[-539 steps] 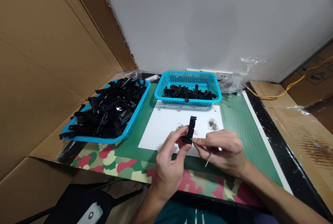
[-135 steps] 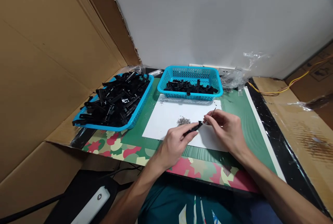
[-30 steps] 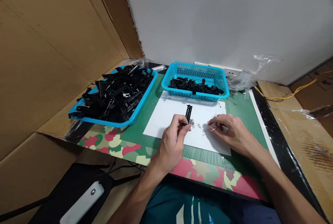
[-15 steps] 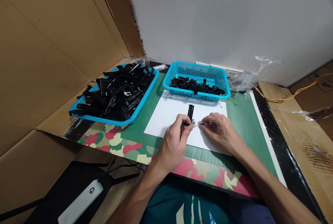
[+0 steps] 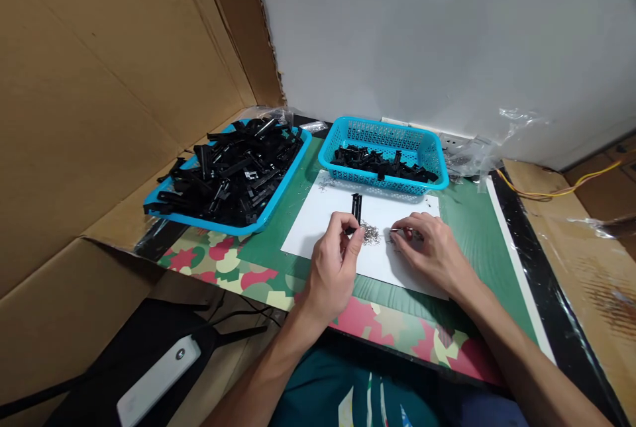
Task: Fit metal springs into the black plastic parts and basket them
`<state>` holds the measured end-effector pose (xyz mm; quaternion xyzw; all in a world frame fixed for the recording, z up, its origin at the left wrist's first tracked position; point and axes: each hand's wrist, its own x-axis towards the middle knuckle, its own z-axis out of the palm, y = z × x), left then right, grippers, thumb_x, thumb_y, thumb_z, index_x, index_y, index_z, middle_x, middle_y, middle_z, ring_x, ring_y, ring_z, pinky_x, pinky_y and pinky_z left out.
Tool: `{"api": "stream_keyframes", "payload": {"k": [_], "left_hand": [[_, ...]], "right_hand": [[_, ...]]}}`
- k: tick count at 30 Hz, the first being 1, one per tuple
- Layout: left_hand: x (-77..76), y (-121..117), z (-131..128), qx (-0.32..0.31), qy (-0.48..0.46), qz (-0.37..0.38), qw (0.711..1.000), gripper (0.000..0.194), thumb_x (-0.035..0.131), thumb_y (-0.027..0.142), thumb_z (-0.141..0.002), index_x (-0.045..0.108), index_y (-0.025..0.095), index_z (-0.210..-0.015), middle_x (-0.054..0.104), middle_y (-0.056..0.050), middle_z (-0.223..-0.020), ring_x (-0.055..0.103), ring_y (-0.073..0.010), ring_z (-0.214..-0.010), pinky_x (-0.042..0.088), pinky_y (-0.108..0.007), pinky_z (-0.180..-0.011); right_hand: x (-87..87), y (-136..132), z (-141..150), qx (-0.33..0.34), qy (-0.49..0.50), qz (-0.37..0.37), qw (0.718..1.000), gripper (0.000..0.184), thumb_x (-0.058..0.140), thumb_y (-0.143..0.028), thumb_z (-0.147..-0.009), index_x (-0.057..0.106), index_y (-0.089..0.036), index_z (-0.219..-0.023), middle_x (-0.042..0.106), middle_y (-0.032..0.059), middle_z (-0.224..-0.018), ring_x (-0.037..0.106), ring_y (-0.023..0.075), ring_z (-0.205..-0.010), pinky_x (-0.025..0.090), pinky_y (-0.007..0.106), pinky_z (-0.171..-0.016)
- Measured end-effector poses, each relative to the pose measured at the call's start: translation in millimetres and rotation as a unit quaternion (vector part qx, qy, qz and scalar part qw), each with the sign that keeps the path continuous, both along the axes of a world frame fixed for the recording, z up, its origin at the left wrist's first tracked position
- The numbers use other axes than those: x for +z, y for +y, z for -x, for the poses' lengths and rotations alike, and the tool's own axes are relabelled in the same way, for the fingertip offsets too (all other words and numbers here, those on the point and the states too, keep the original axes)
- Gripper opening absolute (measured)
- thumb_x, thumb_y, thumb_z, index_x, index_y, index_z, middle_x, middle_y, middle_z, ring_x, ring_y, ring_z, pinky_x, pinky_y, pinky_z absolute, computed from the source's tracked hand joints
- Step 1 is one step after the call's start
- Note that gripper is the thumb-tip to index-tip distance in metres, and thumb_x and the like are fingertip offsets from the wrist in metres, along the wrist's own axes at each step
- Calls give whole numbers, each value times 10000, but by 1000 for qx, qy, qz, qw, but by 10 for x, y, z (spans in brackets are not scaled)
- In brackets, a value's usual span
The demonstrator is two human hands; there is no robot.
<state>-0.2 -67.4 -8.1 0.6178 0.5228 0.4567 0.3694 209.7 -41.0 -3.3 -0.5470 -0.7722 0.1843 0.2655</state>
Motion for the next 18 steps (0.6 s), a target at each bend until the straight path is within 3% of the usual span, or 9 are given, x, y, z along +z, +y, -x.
{"api": "stream_keyframes", "payload": {"k": [6, 18], "left_hand": [[10, -5, -5, -13, 9, -13, 1000, 170, 471, 387, -1106, 512, 229, -1059, 590, -2, -878, 614, -155, -785, 419, -288, -700], [24, -3, 2, -31, 42, -34, 998, 129, 482, 331, -1105, 531, 222, -1057, 614, 2, -919, 572, -137, -774, 403, -272, -713]], "right_hand": [[6, -2, 39, 5, 17, 8, 1000, 118, 684, -298, -974, 763, -222, -931, 695, 38, -828, 629, 232, -821, 435, 389, -788], [-87, 27, 162, 18, -39, 10, 999, 107, 646, -192, -947, 746, -208, -912, 709, 56, -845, 612, 245, -814, 403, 402, -798]]}}
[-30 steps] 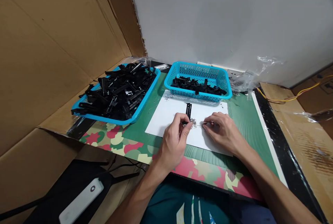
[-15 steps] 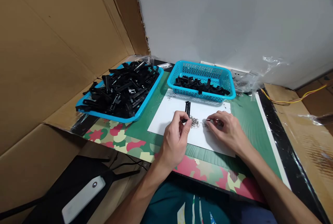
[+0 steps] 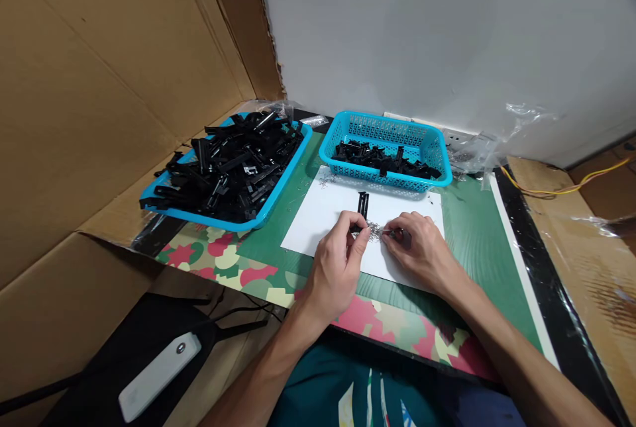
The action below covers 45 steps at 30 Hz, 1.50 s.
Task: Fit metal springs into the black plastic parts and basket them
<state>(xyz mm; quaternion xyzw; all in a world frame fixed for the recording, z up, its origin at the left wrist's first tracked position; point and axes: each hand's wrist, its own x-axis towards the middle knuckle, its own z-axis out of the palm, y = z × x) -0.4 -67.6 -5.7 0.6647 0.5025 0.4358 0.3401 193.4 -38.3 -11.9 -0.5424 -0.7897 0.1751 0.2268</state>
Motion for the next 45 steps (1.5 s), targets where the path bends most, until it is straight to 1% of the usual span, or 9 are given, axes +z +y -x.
{"api": "stream_keyframes", "payload": {"k": [6, 9, 14, 16, 21, 24, 36, 41, 45], "left_hand": [[23, -3, 4, 0, 5, 3, 1000, 141, 482, 338, -1103, 535, 221, -1045, 584, 19, -850, 523, -128, -679, 394, -275, -674], [35, -4, 8, 1, 16, -1, 1000, 136, 479, 327, -1107, 552, 222, -1062, 613, 13, -874, 555, -135, -724, 410, -274, -710], [51, -5, 2, -26, 35, -32, 999, 168, 458, 296, -1119, 611, 229, -1136, 678, -15, -1021, 618, -159, -873, 438, -277, -782], [47, -4, -2, -36, 42, -35, 998, 179, 453, 284, -1121, 621, 231, -1152, 681, -23, -1060, 627, -168, -919, 444, -281, -807], [31, 2, -3, -23, 55, -26, 998, 171, 465, 283, -1117, 617, 226, -1170, 686, -30, -1065, 632, -174, -910, 451, -292, -824], [29, 1, -2, -20, 57, -22, 998, 178, 464, 291, -1117, 620, 227, -1173, 690, -34, -1064, 635, -178, -903, 455, -299, -826], [53, -3, -2, -39, 49, -27, 998, 221, 443, 277, -1120, 657, 222, -1111, 660, -35, -1035, 611, -178, -906, 450, -293, -824], [47, -6, 6, -46, 43, -5, 998, 196, 484, 300, -1109, 667, 230, -1117, 641, -21, -1024, 574, -140, -786, 440, -271, -744], [42, -1, 0, -59, 43, 6, 997, 171, 515, 289, -1092, 674, 226, -1099, 628, -29, -1026, 581, -136, -775, 438, -258, -683]], "right_hand": [[4, -17, -5, 12, -3, -21, 1000, 100, 613, -189, -939, 709, -206, -918, 691, 55, -839, 601, 244, -821, 406, 402, -793], [108, -43, -45, 18, 78, 9, 997, 85, 621, -214, -953, 693, -215, -908, 677, 38, -833, 598, 223, -807, 427, 385, -793], [241, -77, -101, 45, 214, 81, 972, 131, 612, -303, -1008, 691, -220, -944, 670, 22, -842, 597, 194, -778, 449, 336, -730], [217, -74, -104, 49, 201, 78, 975, 141, 599, -306, -1022, 686, -218, -956, 676, 29, -860, 599, 199, -797, 444, 341, -742], [68, -35, -121, 53, 17, -7, 998, 133, 559, -230, -1030, 676, -212, -970, 681, 55, -894, 588, 236, -846, 381, 390, -793], [44, -16, -162, 59, -18, -11, 998, 142, 544, -226, -1043, 671, -216, -979, 681, 58, -903, 597, 241, -852, 376, 392, -794], [147, -40, -234, 36, 67, 13, 997, 116, 566, -259, -1047, 658, -227, -985, 687, 47, -919, 598, 234, -860, 403, 402, -828], [229, -89, -217, 42, 164, 58, 984, 170, 559, -350, -1065, 667, -235, -1001, 700, 53, -944, 613, 226, -854, 440, 374, -799], [205, -84, -191, 40, 117, 43, 991, 165, 549, -320, -1059, 665, -233, -981, 693, 57, -915, 609, 239, -863, 433, 391, -818]]}}
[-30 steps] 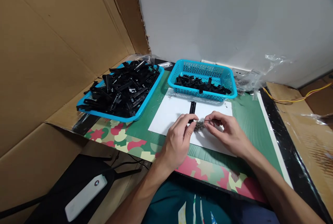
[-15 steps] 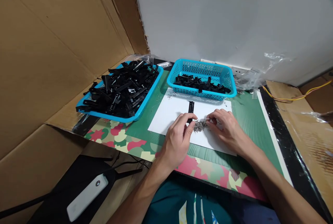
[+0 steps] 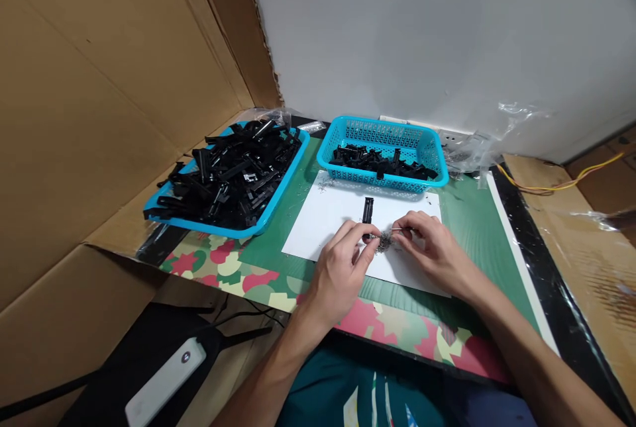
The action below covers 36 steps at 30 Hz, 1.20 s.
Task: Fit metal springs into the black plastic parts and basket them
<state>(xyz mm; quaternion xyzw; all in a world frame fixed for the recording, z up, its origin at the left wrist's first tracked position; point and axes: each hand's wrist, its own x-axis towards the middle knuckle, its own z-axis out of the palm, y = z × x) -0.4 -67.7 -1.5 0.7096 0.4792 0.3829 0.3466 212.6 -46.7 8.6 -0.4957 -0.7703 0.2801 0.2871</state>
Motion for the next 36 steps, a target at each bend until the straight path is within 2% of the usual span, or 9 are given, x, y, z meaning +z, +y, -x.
{"api": "stream_keyframes", "payload": {"k": [3, 7, 11, 19, 22, 25, 30, 33, 36], "left_hand": [[-9, 11, -9, 2, 5, -9, 1000, 143, 539, 261, -1077, 676, 221, -1079, 620, -32, -1012, 600, -145, -815, 449, -253, -687], [-20, 19, -16, 7, 3, -8, 1000, 116, 574, 260, -1063, 678, 228, -1102, 616, -28, -1015, 614, -150, -848, 461, -254, -707], [-14, 15, -20, -2, 0, -11, 1000, 106, 612, 272, -1052, 687, 236, -1119, 622, -21, -1027, 619, -143, -853, 469, -251, -725], [14, -10, -19, -19, -13, -53, 998, 109, 570, 238, -1079, 678, 225, -1066, 621, -3, -997, 605, -113, -844, 458, -229, -760], [15, -11, -23, -9, -15, -57, 998, 131, 540, 237, -1093, 655, 214, -1036, 609, 1, -974, 590, -110, -839, 443, -227, -759], [19, -7, -23, -6, -11, -46, 999, 155, 520, 252, -1102, 640, 206, -1015, 604, 2, -967, 578, -114, -836, 433, -237, -764], [47, -14, -14, -22, -25, -10, 999, 210, 492, 306, -1113, 634, 197, -1004, 605, -1, -954, 569, -126, -828, 430, -252, -771], [74, -23, -11, -28, -17, 0, 999, 236, 474, 322, -1117, 633, 195, -996, 602, -7, -950, 569, -137, -837, 433, -262, -781], [90, -25, -5, -29, -7, -10, 1000, 250, 446, 325, -1125, 640, 199, -1032, 597, -14, -962, 571, -142, -841, 441, -274, -792]], "right_hand": [[1, 14, 1, -6, 0, -5, 1000, 162, 557, -316, -1051, 667, -232, -965, 689, 57, -908, 605, 240, -861, 436, 394, -821], [68, 0, -4, 7, 134, 66, 989, 204, 595, -394, -1041, 680, -222, -975, 666, 48, -897, 575, 215, -826, 459, 348, -759], [85, -19, 16, 21, 206, 115, 972, 249, 633, -448, -1025, 691, -215, -960, 626, 27, -865, 525, 189, -789, 434, 323, -721], [39, -39, 82, 35, 214, 138, 967, 265, 632, -475, -1023, 683, -218, -987, 645, 24, -881, 568, 185, -790, 475, 322, -720], [85, -73, 92, 26, 184, 76, 980, 180, 621, -397, -1041, 683, -229, -1021, 664, 32, -924, 577, 190, -818, 476, 333, -747], [102, -96, 88, 28, 113, -44, 992, 92, 634, -291, -1039, 695, -236, -1081, 657, 29, -889, 569, 198, -818, 460, 355, -767], [28, -97, 73, 59, 6, -271, 961, 150, 628, -101, -1012, 733, -199, -1055, 644, 35, -787, 496, 201, -761, 403, 350, -700], [-11, -111, 79, 62, -41, -335, 939, 173, 621, -46, -992, 733, -168, -1040, 666, 52, -787, 460, 204, -748, 373, 351, -670], [-16, -127, 95, 64, -56, -336, 938, 146, 620, -39, -977, 714, -144, -1020, 650, 52, -767, 451, 203, -738, 362, 360, -664]]}}
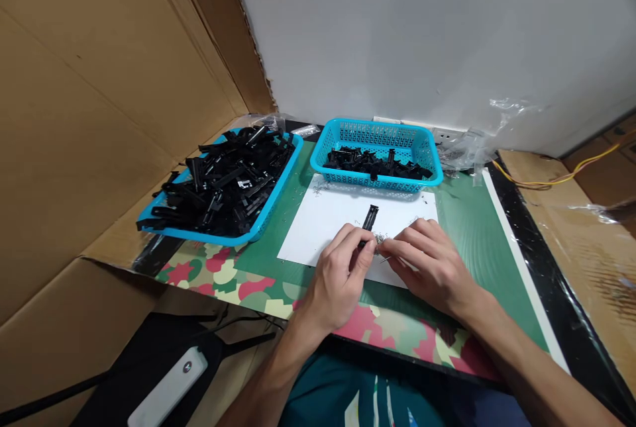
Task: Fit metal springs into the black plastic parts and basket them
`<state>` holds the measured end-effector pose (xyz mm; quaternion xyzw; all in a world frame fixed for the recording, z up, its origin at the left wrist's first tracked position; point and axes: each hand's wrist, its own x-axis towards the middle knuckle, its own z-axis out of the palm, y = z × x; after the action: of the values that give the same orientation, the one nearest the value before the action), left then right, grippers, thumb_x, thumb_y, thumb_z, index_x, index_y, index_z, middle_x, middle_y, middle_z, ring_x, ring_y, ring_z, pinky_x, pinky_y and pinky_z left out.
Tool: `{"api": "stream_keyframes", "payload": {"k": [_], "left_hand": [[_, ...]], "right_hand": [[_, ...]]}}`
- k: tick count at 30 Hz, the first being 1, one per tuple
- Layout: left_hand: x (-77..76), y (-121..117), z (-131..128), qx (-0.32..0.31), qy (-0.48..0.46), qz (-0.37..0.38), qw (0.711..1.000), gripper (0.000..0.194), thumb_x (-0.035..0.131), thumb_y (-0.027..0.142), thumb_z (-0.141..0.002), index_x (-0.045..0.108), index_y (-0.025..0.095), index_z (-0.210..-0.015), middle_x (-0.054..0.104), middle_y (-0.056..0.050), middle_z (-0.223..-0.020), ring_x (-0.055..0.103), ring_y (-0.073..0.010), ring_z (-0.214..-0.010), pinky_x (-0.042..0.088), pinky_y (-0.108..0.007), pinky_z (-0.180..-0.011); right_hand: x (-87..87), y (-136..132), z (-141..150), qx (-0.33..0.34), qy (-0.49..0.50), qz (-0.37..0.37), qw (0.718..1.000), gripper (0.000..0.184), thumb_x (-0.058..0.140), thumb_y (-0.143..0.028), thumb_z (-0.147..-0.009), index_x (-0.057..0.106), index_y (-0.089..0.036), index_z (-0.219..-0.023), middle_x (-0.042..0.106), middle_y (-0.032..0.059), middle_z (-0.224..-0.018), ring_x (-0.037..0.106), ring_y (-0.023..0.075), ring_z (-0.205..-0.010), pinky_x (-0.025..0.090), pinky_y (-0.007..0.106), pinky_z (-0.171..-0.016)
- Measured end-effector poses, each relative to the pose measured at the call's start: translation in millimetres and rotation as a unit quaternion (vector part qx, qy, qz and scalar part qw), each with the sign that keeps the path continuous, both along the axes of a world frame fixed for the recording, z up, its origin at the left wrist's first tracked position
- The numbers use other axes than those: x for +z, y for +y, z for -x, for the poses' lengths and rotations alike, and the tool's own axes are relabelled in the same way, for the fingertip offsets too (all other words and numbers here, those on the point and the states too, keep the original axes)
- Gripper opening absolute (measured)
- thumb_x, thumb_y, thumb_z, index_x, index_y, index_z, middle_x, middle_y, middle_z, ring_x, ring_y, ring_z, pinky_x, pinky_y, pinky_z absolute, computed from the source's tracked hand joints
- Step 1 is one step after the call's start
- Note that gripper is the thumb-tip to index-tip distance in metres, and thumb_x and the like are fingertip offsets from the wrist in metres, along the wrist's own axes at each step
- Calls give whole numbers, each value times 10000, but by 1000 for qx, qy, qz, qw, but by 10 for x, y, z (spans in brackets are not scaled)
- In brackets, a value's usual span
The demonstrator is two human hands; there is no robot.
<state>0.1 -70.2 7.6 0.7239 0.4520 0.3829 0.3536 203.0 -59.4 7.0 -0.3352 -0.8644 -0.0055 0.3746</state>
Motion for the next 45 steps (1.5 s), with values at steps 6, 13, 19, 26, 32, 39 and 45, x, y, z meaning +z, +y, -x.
{"api": "stream_keyframes", "payload": {"k": [6, 13, 19, 26, 32, 39, 45], "left_hand": [[-101, -10, 20, 11, -45, -15, 999, 236, 460, 319, -1125, 558, 247, -1327, 651, -45, -1130, 653, -157, -977, 500, -282, -848], [-187, -16, -13, -11, -124, -39, 991, 551, 583, 270, -1079, 309, 272, -1557, 683, -30, -1054, 680, -134, -891, 557, -239, -803], [-197, -8, 17, 11, -35, -68, 997, 522, 580, 325, -1080, 418, 249, -1570, 710, -54, -1115, 710, -157, -955, 584, -253, -842], [-198, -6, 32, 0, -7, -90, 996, 510, 561, 314, -1086, 438, 217, -1572, 721, -95, -1235, 729, -197, -1079, 606, -298, -935], [-155, -3, 33, -25, -4, -102, 994, 506, 532, 269, -1094, 426, 233, -1588, 692, -117, -1339, 714, -222, -1161, 602, -328, -999], [-140, 8, 24, -48, 1, -108, 993, 527, 499, 231, -1100, 386, 241, -1615, 661, -127, -1359, 677, -237, -1233, 592, -369, -1042], [-168, 7, 37, -56, 10, -105, 993, 589, 488, 206, -1100, 326, 293, -1659, 619, -116, -1449, 626, -244, -1333, 560, -377, -1106]], "right_hand": [[69, -41, 39, -10, 144, 99, 985, 118, 647, -66, -952, 692, -171, -978, 543, -2, -724, 488, 170, -701, 407, 339, -688], [74, -53, 57, -10, 133, 38, 990, 127, 668, -50, -943, 718, -165, -959, 570, 6, -693, 472, 166, -663, 386, 342, -655], [57, -49, 52, 0, 115, 5, 993, 127, 688, -33, -936, 733, -149, -960, 606, 17, -667, 421, 163, -655, 344, 341, -632], [49, -48, 18, 8, 107, 6, 994, 111, 700, -69, -948, 754, -156, -990, 584, 10, -651, 386, 173, -672, 346, 337, -638], [23, -39, 3, 30, 114, 31, 993, 127, 690, -85, -963, 759, -163, -1035, 578, 8, -658, 391, 172, -670, 356, 331, -640], [44, -40, 0, 40, 110, 28, 993, 160, 678, -75, -961, 767, -175, -1048, 567, 1, -647, 400, 173, -660, 375, 331, -634], [32, -30, -9, 52, 108, 48, 992, 220, 658, -76, -975, 784, -205, -1101, 618, 13, -673, 446, 178, -668, 394, 334, -641]]}}
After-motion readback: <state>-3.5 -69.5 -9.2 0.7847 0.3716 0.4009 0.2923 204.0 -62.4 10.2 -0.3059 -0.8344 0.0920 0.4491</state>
